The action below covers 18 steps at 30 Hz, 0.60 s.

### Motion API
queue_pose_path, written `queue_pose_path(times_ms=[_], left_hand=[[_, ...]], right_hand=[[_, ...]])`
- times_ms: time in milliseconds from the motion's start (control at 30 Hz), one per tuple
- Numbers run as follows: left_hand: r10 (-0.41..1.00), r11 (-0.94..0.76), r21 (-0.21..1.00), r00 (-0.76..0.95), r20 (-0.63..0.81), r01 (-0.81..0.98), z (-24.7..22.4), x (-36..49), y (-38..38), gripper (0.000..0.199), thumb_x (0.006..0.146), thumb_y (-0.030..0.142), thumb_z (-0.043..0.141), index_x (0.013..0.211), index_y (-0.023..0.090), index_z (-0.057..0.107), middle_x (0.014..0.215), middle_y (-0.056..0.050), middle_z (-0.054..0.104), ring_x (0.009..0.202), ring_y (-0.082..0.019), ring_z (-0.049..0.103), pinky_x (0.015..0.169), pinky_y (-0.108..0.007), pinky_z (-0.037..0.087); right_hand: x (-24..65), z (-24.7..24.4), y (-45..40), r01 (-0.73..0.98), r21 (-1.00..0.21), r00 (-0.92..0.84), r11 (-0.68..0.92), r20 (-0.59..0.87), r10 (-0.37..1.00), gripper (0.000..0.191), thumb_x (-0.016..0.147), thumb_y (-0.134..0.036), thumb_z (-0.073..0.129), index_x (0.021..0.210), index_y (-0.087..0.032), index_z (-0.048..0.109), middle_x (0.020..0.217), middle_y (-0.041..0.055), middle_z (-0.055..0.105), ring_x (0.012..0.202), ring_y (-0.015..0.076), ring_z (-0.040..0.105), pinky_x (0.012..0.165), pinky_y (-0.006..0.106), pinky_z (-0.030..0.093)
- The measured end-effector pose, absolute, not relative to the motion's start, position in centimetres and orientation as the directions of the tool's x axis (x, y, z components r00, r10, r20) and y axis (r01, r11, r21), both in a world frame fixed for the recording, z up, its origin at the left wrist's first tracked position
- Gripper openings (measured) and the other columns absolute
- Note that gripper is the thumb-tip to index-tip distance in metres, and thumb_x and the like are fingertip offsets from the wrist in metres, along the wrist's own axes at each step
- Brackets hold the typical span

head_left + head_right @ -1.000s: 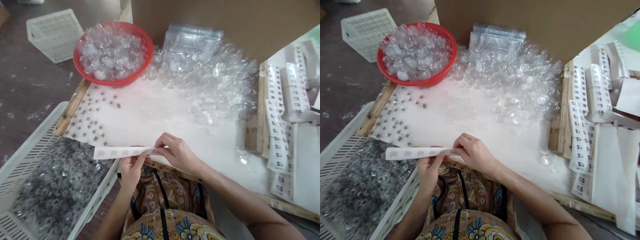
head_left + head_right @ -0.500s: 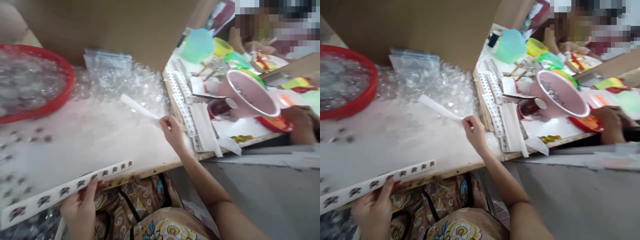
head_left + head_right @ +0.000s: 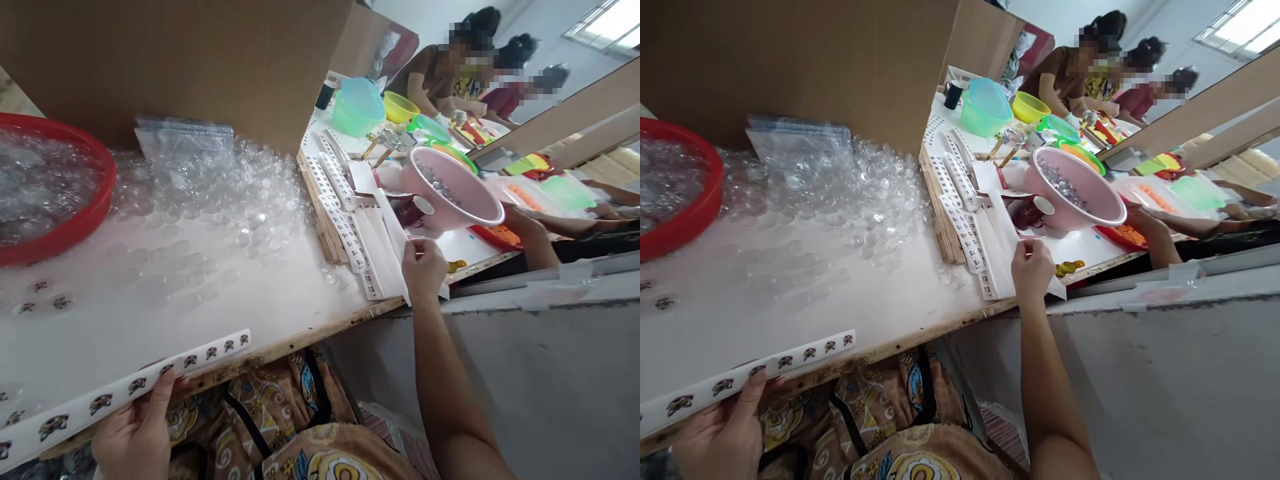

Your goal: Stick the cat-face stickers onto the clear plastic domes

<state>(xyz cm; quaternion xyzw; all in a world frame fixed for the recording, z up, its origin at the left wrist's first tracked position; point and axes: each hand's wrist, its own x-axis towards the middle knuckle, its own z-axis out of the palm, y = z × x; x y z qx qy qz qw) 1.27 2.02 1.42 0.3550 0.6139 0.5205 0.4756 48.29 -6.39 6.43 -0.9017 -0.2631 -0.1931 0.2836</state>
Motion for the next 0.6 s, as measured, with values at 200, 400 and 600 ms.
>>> queue_pose_path(times_ms=[200,400,600], left_hand=[[0.934,0.186,0.976,-0.287,-0.212,-0.117,1.6,1.0,1.9,0.032,0.066,0.031,0.090,0.091,0.016,0.077,0.091,0.001,0.077,0.069,-0.014,0.068,0.071,-0.027,0.064],[0.939,0.177,0.980,-0.282,-0.196,-0.093,1.1,0.7,1.7,0.026,0.067,0.030,0.090,0.086,0.016,0.078,0.083,0.002,0.077,0.066,-0.014,0.068,0.074,-0.028,0.064],[0.953,0.151,0.988,-0.260,-0.156,-0.038,1.1,0.7,1.8,0.025,0.069,0.031,0.088,0.088,0.018,0.079,0.084,0.002,0.077,0.066,-0.013,0.069,0.075,-0.026,0.064]], right_hand=[[48.3,4.5,-4.3,0.491,-0.376,0.870,-0.786,0.267,0.415,0.025,0.085,-0.027,0.047,0.102,-0.015,0.061,0.095,0.0146,0.067,0.089,0.0280,0.060,0.085,0.042,0.044],[47.8,3.9,-3.9,0.458,-0.158,0.882,-0.875,0.205,0.425,0.035,0.092,-0.040,0.053,0.113,-0.014,0.063,0.104,0.0183,0.064,0.101,0.0319,0.060,0.088,0.043,0.043],[47.1,3.3,-3.8,0.661,-0.081,0.740,-0.746,0.240,0.628,0.052,0.084,-0.051,0.068,0.119,-0.014,0.061,0.105,0.0173,0.064,0.104,0.0340,0.057,0.090,0.043,0.043]])
